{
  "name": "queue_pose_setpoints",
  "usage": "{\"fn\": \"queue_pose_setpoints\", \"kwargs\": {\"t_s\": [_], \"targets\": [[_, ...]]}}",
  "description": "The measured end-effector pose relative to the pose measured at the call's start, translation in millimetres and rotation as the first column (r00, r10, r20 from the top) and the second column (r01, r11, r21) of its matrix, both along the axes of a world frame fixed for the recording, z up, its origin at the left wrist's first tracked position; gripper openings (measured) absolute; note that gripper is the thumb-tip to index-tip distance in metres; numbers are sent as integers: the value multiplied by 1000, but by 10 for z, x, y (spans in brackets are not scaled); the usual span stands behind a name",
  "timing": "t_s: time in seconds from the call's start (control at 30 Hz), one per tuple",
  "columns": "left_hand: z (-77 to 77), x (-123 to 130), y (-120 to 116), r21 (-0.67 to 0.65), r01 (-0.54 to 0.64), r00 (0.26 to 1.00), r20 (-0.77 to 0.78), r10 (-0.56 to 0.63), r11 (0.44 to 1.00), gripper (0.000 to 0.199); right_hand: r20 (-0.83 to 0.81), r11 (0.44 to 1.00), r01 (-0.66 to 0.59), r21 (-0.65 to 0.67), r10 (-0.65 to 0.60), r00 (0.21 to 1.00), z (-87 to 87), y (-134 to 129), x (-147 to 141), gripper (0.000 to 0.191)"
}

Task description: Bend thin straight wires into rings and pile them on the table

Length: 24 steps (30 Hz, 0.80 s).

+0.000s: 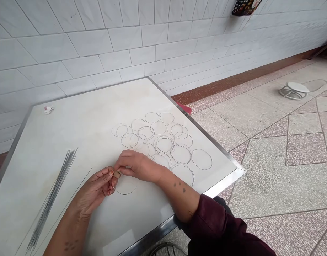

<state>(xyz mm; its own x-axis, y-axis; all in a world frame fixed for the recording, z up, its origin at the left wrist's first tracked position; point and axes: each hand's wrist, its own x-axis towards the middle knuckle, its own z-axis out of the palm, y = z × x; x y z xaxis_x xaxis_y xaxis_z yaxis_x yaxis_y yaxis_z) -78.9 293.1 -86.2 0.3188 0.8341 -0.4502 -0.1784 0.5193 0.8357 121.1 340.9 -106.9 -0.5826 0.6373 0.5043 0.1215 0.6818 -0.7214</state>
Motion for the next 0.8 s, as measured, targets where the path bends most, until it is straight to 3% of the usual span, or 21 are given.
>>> {"fn": "queue_pose_setpoints", "kwargs": {"t_s": [0.47,0.8], "targets": [[-24,-13,11,15,29,992,-123,-26,999,32,57,996,-10,91,5,998,-37,12,21,11],[-15,-1,2,-19,-12,999,-38,11,1000,26,22,993,-11,115,9,1000,-43,31,23,10]]}}
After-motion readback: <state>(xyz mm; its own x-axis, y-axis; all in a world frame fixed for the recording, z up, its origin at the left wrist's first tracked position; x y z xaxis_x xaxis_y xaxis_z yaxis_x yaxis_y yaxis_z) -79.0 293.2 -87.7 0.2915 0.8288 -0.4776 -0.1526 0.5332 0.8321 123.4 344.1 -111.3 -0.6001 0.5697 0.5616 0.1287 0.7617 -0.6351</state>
